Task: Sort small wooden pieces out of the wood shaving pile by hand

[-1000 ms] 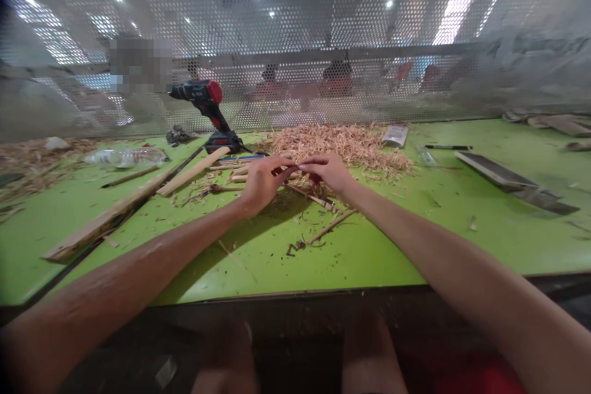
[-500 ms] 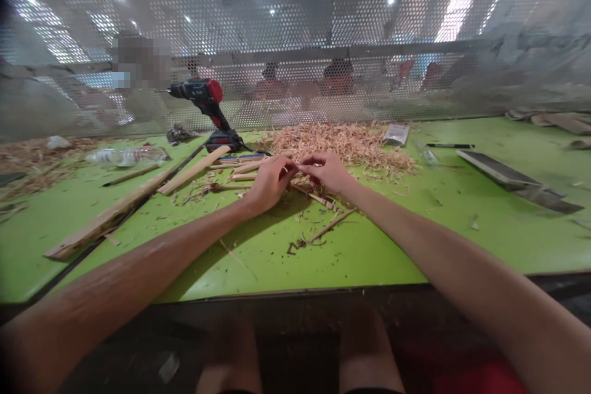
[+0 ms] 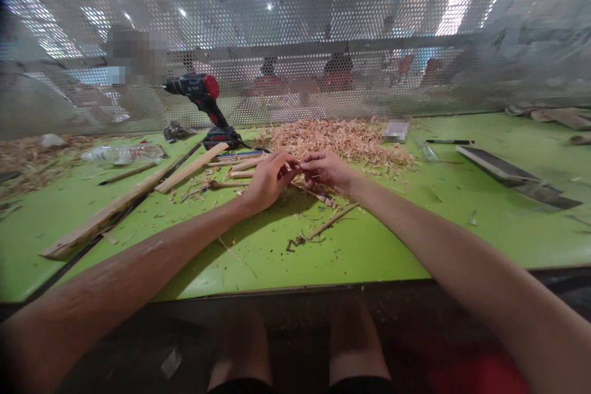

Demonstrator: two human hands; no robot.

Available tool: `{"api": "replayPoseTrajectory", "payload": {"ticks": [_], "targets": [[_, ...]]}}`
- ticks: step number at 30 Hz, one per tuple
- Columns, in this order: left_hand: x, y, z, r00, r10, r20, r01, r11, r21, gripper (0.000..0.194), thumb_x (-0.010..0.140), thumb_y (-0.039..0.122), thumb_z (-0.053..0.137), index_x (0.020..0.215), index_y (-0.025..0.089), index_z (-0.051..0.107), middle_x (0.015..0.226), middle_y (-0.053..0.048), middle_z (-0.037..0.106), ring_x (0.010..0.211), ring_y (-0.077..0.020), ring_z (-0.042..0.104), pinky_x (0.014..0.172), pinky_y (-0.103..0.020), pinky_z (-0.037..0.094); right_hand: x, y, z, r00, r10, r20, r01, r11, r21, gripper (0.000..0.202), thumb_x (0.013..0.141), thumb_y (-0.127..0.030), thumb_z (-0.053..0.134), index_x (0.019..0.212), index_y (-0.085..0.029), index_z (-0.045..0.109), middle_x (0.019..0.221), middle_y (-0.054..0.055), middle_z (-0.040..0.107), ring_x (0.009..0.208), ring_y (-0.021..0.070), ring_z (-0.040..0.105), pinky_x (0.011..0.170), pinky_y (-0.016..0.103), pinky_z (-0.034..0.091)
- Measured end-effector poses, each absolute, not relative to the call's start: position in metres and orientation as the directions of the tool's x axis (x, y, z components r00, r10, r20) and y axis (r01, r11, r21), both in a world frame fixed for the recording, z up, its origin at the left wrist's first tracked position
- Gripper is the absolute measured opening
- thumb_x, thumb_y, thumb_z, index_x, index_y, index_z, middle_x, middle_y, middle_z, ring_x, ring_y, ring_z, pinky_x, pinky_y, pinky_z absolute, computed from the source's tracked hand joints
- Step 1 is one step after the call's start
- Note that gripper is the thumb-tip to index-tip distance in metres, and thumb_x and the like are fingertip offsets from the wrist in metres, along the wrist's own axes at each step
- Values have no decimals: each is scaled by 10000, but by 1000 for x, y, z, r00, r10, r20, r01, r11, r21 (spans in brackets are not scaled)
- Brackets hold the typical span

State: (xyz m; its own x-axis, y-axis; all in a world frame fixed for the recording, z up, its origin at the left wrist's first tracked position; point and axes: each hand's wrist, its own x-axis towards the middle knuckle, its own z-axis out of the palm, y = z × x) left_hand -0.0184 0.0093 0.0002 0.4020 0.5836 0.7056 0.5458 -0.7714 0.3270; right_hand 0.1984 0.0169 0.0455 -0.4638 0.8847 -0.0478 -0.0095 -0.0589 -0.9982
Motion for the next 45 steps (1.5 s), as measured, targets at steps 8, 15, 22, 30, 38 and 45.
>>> {"api": "replayPoseTrajectory", "payload": {"ticks": [8,15,22,30,38,45], "targets": [[-17,13,-3,363,540,759,494,-803,335,154,1148,269,644,1091,188,761,1022,-93,754,860,-201,714,796,-314,583,196,17,53,-398,913,-88,62,-69,-996,265,845,-166,964,722,-176,730,708,12,635,646,132,538,613,284,463],[-18,15,-2,364,569,737,534,-776,335,144,1120,216,644,994,197,710,967,-73,733,847,-202,680,794,-320,554,194,16,47,-323,946,-34,70,-12,-997,298,902,-301,977,790,-186,725,822,56,654,690,157,569,640,320,506],[-21,20,-6,337,611,716,577,-735,356,170,1096,178,599,934,211,639,929,-64,718,848,-209,671,803,-334,539,194,21,43,-292,957,9,111,43,-993,278,981,-285,895,777,-179,738,832,81,684,703,173,594,658,346,529],[-23,26,-8,290,666,687,667,-656,353,167,1069,175,604,918,236,566,869,-55,698,881,-243,663,809,-365,507,194,19,39,-232,954,189,219,240,-946,195,1047,-121,774,854,-146,765,731,33,682,605,101,581,594,225,510],[-23,27,-8,322,708,628,666,-641,382,141,1092,190,586,956,228,589,969,-74,729,885,-229,670,828,-367,537,200,28,41,-136,889,438,438,450,-778,163,973,-6,704,946,-143,789,914,74,781,759,144,670,770,294,588],[-24,26,-7,356,689,632,668,-660,344,135,1075,201,672,944,209,639,978,-71,747,870,-211,673,802,-340,523,207,44,31,-216,910,353,651,404,-643,239,975,-66,670,1114,-120,856,1095,129,829,926,220,739,909,401,629]]}}
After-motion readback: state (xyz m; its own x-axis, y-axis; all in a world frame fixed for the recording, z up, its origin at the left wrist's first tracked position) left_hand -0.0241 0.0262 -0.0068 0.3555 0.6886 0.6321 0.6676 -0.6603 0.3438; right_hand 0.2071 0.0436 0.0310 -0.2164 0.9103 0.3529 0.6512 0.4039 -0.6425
